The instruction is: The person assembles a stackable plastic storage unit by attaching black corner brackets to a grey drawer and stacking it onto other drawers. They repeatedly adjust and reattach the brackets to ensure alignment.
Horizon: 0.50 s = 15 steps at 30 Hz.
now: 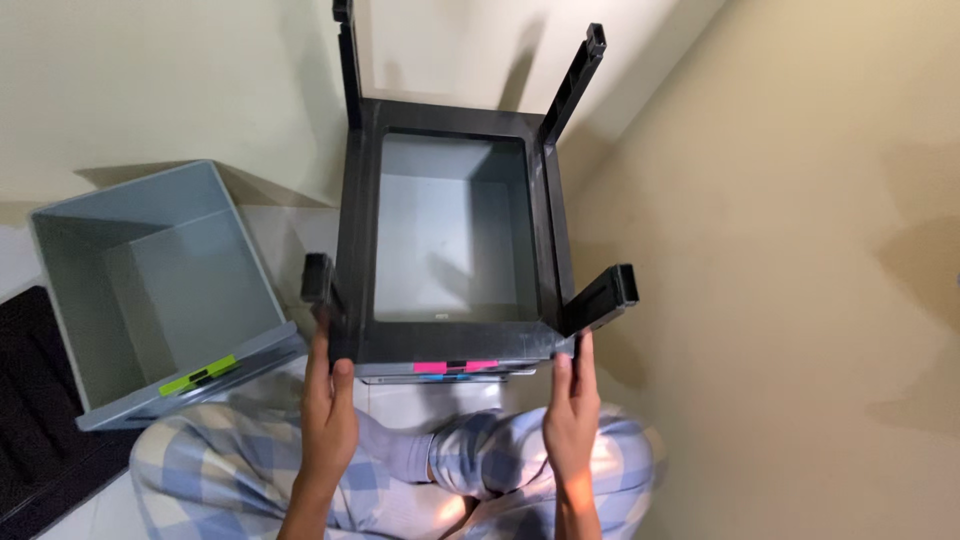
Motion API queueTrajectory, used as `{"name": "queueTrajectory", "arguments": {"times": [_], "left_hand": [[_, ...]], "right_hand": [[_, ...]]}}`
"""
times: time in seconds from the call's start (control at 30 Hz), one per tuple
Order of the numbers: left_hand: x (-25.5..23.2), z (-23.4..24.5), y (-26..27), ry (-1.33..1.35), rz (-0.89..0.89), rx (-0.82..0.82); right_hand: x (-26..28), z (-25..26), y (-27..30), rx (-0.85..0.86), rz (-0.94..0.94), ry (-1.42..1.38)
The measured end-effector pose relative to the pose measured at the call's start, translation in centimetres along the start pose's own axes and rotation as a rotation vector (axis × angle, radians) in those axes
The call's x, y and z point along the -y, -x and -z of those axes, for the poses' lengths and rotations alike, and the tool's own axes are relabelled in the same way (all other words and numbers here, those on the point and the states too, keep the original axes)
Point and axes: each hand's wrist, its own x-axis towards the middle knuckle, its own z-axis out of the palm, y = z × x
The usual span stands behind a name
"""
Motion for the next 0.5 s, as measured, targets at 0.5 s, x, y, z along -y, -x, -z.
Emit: {"name": "queueTrajectory", "arguments": {"times": [0.5], "left_hand": [[-0.8, 0.9, 1.3, -0.098, 0.023, -0.055]], "right_hand": [[3.7, -1.1, 1.0, -0.046, -0.222, -0.041]]}}
